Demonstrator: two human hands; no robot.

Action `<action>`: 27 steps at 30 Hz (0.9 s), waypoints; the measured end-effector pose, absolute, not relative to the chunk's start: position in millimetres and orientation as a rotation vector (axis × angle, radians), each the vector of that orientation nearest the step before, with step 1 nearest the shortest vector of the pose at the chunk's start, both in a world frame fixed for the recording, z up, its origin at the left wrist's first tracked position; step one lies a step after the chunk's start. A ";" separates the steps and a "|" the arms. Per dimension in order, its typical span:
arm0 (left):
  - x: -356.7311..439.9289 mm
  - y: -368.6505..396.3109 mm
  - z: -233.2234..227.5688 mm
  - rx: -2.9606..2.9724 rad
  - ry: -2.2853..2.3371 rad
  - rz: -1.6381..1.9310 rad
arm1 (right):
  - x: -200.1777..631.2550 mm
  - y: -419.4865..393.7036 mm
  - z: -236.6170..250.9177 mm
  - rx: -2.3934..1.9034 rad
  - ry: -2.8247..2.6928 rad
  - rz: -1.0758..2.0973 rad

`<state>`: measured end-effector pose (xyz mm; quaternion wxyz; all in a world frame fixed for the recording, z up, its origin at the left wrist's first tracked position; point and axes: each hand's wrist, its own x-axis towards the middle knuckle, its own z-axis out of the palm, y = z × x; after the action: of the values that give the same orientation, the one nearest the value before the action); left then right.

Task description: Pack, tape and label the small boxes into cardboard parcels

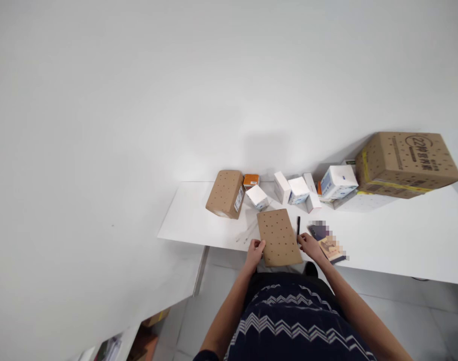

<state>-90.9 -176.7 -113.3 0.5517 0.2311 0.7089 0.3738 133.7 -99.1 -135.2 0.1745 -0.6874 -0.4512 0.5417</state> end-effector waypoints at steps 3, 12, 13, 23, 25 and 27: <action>-90.7 -175.3 -116.5 0.617 1.720 0.893 | 134.8 -86.7 -143.5 -2.072 -1.421 1.401; -82.3 -176.2 -104.4 1.225 1.993 1.058 | 132.4 -77.0 -152.1 -2.137 -1.568 1.302; -79.2 -176.6 -102.1 1.382 1.991 1.067 | 136.5 -76.2 -148.9 -2.124 -1.556 1.300; -42.7 -165.0 -99.6 2.340 1.813 0.696 | 118.1 -79.8 -73.5 -1.418 -1.139 1.242; -40.9 -164.0 -101.7 2.386 1.842 0.620 | 99.9 -80.0 -68.6 -1.348 -1.155 1.284; -40.4 -163.9 -103.4 2.410 1.854 0.569 | 84.4 -79.0 -71.4 -1.351 -1.218 1.312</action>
<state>-40.4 -163.9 -103.4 0.0239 0.7789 0.5991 0.1840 84.4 -79.0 -71.4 0.4346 -0.5424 -0.4890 0.5270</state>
